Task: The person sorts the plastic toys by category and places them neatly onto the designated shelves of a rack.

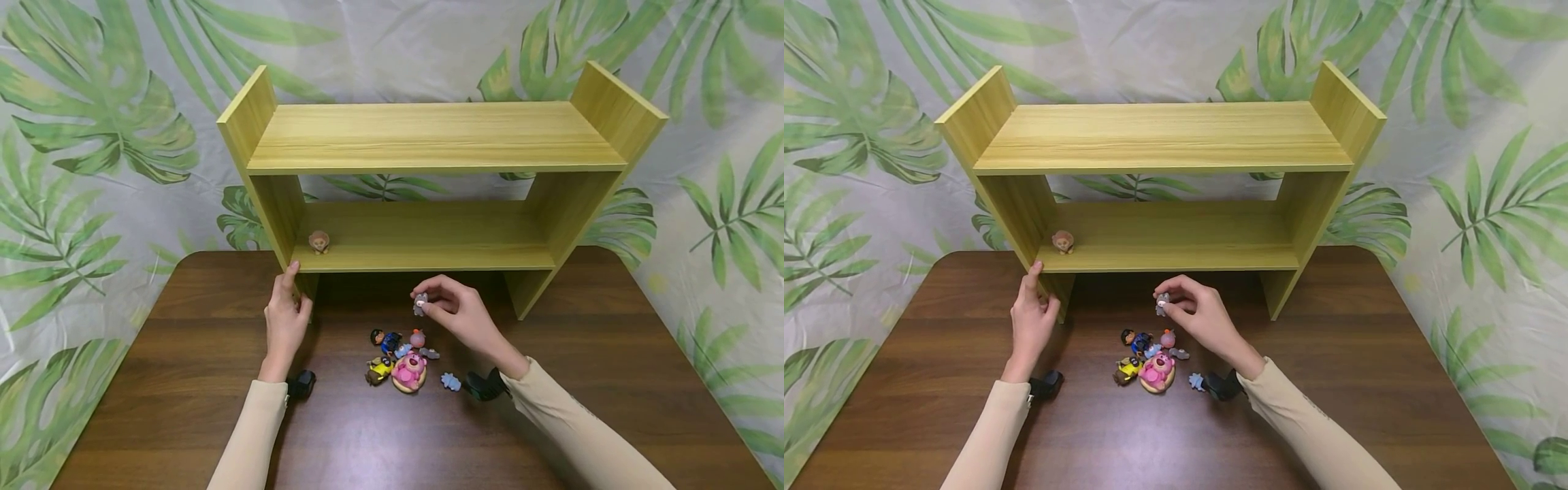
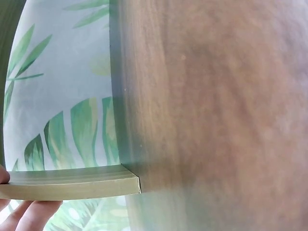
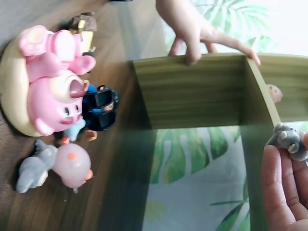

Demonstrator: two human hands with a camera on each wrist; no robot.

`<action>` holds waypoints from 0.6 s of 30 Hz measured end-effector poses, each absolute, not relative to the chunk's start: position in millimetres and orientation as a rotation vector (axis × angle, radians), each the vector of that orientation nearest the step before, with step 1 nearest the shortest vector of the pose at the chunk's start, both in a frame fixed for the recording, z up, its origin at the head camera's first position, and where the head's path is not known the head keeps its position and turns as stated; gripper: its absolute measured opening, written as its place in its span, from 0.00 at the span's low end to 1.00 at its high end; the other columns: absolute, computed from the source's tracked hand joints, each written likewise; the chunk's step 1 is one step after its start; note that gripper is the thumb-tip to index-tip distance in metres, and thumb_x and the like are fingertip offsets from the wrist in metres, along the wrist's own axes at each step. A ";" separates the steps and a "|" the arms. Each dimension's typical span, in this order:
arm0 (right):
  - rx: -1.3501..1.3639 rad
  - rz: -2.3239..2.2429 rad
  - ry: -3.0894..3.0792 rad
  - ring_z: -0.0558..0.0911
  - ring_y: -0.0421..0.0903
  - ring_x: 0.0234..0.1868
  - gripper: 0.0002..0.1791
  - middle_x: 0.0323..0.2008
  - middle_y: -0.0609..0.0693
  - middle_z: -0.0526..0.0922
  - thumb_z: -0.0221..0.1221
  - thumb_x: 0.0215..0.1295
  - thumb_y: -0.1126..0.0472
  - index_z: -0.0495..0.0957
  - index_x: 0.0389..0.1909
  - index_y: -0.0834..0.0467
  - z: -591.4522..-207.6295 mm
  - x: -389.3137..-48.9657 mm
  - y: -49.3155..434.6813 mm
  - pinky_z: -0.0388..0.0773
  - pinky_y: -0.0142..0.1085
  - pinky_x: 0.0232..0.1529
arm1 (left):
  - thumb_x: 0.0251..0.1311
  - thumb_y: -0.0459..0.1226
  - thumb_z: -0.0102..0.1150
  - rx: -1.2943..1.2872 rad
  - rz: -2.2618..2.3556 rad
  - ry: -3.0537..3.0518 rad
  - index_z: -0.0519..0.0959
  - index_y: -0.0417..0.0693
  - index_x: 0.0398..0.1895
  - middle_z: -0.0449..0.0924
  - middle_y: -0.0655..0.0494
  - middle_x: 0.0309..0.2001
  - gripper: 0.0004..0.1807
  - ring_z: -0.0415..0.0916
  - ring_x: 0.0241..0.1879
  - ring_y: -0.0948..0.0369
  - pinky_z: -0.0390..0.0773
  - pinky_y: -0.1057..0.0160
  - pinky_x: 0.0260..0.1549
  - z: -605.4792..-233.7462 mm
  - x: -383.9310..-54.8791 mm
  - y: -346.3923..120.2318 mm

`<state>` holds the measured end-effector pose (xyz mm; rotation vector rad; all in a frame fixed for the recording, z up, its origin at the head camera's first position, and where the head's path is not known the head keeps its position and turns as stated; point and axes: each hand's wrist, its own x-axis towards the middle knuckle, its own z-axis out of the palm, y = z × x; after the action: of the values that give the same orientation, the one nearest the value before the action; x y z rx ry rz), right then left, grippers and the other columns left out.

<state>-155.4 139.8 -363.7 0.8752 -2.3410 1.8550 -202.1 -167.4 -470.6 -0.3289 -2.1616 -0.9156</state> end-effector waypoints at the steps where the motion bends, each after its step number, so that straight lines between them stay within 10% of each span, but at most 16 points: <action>1: 0.880 1.856 -2.335 0.80 0.58 0.42 0.11 0.43 0.64 0.80 0.56 0.61 0.78 0.75 0.45 0.71 -362.6 -155.8 139.0 0.78 0.34 0.42 | 0.54 0.20 0.49 -0.328 -0.915 -2.163 0.55 0.68 0.70 0.69 0.42 0.43 0.44 0.54 0.16 0.60 0.57 0.58 0.15 -470.8 -202.1 -167.4; 18: 0.874 1.951 -2.267 0.81 0.58 0.41 0.12 0.47 0.64 0.79 0.55 0.63 0.76 0.75 0.48 0.70 -367.3 -176.6 127.6 0.78 0.46 0.43 | 0.54 0.20 0.49 -0.322 -0.913 -2.165 0.55 0.68 0.70 0.69 0.41 0.43 0.44 0.54 0.17 0.60 0.57 0.58 0.15 -471.0 -201.7 -167.9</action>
<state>-176.6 127.6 -367.3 0.8740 -2.2668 1.9512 -201.7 -167.9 -471.0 -0.3219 -2.1647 -0.9134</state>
